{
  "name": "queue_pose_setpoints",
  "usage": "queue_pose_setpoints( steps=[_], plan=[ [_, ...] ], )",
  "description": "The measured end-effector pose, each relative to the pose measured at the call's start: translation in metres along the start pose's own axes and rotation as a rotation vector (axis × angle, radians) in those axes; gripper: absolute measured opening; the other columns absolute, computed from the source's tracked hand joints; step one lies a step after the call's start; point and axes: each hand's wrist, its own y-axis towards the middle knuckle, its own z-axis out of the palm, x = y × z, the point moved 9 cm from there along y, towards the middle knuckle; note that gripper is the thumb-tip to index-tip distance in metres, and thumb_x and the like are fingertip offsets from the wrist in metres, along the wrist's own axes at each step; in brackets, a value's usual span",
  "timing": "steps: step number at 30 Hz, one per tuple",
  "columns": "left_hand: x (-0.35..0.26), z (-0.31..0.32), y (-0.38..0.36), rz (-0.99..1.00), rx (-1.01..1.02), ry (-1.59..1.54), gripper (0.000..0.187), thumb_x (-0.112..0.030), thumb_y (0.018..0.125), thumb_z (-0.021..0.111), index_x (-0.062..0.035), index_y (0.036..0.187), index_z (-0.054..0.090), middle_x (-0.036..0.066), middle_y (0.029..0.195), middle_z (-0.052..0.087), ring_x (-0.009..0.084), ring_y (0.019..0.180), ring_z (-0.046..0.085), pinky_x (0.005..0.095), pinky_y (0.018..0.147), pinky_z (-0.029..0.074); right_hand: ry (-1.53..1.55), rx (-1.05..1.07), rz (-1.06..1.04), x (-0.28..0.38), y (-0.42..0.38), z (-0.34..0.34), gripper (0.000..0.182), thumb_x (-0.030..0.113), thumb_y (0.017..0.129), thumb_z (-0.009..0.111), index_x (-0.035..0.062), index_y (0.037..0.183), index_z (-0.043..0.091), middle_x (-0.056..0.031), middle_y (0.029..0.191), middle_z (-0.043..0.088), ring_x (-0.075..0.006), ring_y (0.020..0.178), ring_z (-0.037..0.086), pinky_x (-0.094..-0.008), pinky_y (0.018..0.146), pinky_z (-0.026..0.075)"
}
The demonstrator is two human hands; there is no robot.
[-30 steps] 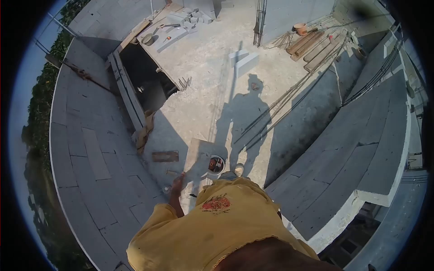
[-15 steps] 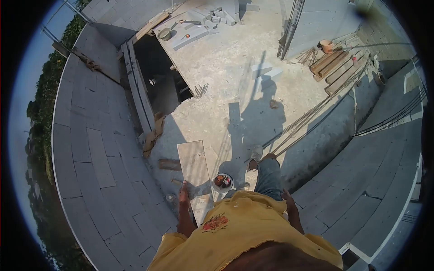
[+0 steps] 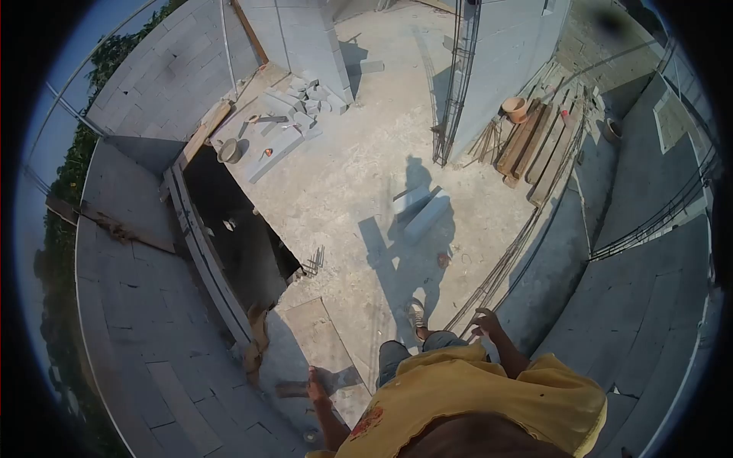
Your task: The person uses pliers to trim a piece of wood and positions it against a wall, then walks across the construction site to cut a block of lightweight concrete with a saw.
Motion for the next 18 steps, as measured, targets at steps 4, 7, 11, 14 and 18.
queue_pose_setpoints(
  steps=[4, 7, 11, 14, 18],
  plan=[
    [-0.049, 0.036, 0.053, 0.142, -0.016, -0.070, 0.060, -0.056, 0.093, 0.059, -0.0013, 0.118, 0.064, 0.013, 0.110, 0.067, 0.0262, 0.098, 0.064, 0.0404, 0.088, 0.050, -0.142, 0.111, -0.151, 0.111, 0.082, 0.010, 0.043, 0.012, 0.086, 0.069, 0.0011, 0.126, 0.060, -0.0155, 0.080, 0.070, -0.0176, 0.056, 0.064, -0.0323, 0.047, 0.053],
    [-0.096, 0.076, 0.042, 0.047, 0.046, -0.203, 0.054, -0.055, 0.094, 0.058, -0.0037, 0.107, 0.065, 0.008, 0.097, 0.067, 0.0234, 0.087, 0.065, 0.0388, 0.077, 0.053, -0.255, 0.003, -0.107, 0.187, 0.109, 0.023, 0.030, 0.019, 0.088, 0.068, -0.0004, 0.110, 0.067, -0.0120, 0.067, 0.068, -0.0156, 0.053, 0.062, -0.0308, 0.044, 0.051],
    [-0.122, 0.087, 0.119, -0.056, 0.040, -0.191, 0.050, -0.055, 0.094, 0.058, -0.0074, 0.109, 0.062, 0.007, 0.102, 0.066, 0.0237, 0.092, 0.066, 0.0394, 0.080, 0.054, -0.270, -0.235, -0.295, 0.234, 0.176, 0.042, 0.032, 0.020, 0.086, 0.070, 0.0000, 0.111, 0.064, -0.0100, 0.066, 0.067, -0.0153, 0.052, 0.062, -0.0304, 0.045, 0.050],
    [-0.168, 0.115, 0.186, -0.101, 0.081, -0.190, 0.053, -0.056, 0.093, 0.059, -0.0073, 0.115, 0.061, 0.007, 0.105, 0.066, 0.0240, 0.094, 0.065, 0.0389, 0.082, 0.054, -0.168, -0.274, -0.342, 0.217, 0.220, 0.056, 0.043, 0.016, 0.081, 0.075, 0.0031, 0.119, 0.059, -0.0102, 0.067, 0.068, -0.0161, 0.052, 0.063, -0.0316, 0.045, 0.050],
    [-0.270, 0.168, 0.266, -0.087, 0.211, -0.229, 0.058, -0.056, 0.093, 0.060, -0.0072, 0.124, 0.059, 0.008, 0.109, 0.065, 0.0245, 0.097, 0.064, 0.0382, 0.085, 0.053, -0.214, -0.269, 0.109, 0.180, 0.250, 0.099, 0.052, 0.011, 0.076, 0.079, 0.0068, 0.123, 0.058, -0.0092, 0.072, 0.068, -0.0166, 0.054, 0.063, -0.0317, 0.046, 0.050]
  ],
)
